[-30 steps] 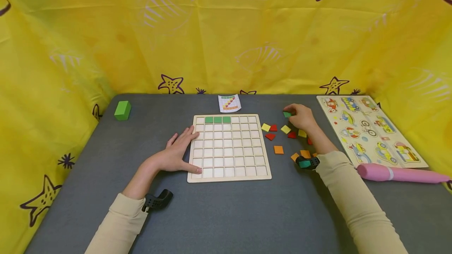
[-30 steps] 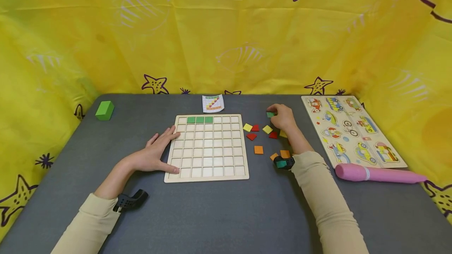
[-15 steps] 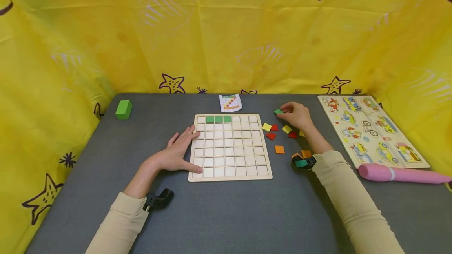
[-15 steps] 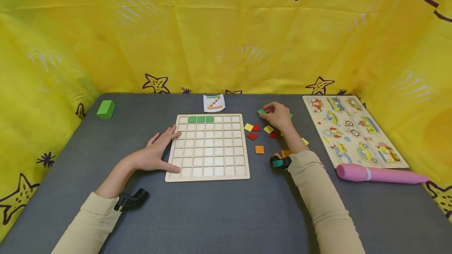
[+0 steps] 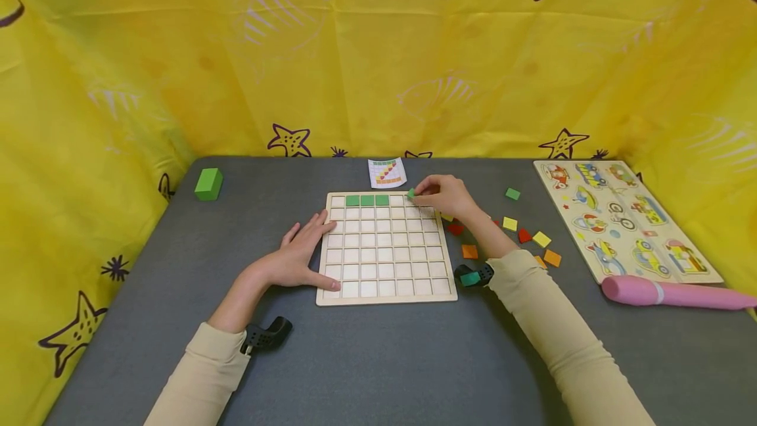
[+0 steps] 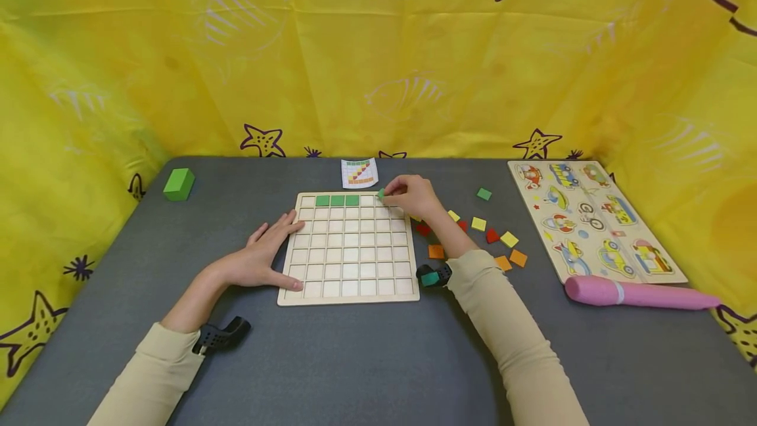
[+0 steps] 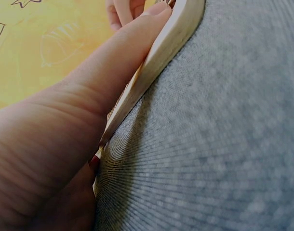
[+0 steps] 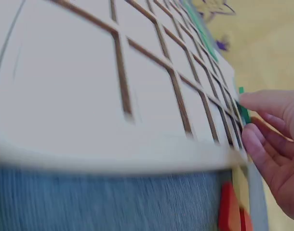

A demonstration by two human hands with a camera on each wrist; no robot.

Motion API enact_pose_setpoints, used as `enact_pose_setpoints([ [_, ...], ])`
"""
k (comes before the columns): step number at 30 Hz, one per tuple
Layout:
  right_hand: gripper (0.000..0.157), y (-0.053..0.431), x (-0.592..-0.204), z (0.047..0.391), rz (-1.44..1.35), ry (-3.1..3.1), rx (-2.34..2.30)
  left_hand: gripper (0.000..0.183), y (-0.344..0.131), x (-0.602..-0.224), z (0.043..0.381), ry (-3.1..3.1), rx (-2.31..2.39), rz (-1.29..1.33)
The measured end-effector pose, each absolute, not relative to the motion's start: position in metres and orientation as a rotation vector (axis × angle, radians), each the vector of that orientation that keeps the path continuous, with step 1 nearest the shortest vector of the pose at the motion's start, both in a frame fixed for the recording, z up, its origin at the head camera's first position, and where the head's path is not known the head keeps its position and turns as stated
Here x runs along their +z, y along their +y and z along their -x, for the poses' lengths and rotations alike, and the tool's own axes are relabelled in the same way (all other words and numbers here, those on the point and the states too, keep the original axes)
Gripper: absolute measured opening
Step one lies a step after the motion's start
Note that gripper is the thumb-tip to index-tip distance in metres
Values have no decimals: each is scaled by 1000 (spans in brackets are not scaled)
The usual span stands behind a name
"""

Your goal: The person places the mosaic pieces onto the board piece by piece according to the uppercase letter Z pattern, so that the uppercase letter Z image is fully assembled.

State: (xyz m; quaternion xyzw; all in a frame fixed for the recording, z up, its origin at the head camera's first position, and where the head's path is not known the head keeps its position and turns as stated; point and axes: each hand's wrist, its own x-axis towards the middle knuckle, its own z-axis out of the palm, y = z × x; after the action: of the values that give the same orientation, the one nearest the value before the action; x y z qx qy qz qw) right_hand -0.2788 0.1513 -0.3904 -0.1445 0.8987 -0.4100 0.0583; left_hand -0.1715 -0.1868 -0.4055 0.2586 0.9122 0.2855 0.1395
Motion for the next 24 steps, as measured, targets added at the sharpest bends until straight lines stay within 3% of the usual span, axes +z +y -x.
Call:
enact_pose_setpoints([
  [6, 11, 130, -390, 279, 696, 2808, -1062, 116, -186, -405, 172, 2634, 817, -738],
  [16, 12, 125, -393, 273, 858, 2788, -1132, 115, -186, -405, 171, 2630, 831, -740],
  [24, 21, 130, -395, 269, 719, 2711, -1238, 115, -186, -405, 171, 2631, 830, -735],
])
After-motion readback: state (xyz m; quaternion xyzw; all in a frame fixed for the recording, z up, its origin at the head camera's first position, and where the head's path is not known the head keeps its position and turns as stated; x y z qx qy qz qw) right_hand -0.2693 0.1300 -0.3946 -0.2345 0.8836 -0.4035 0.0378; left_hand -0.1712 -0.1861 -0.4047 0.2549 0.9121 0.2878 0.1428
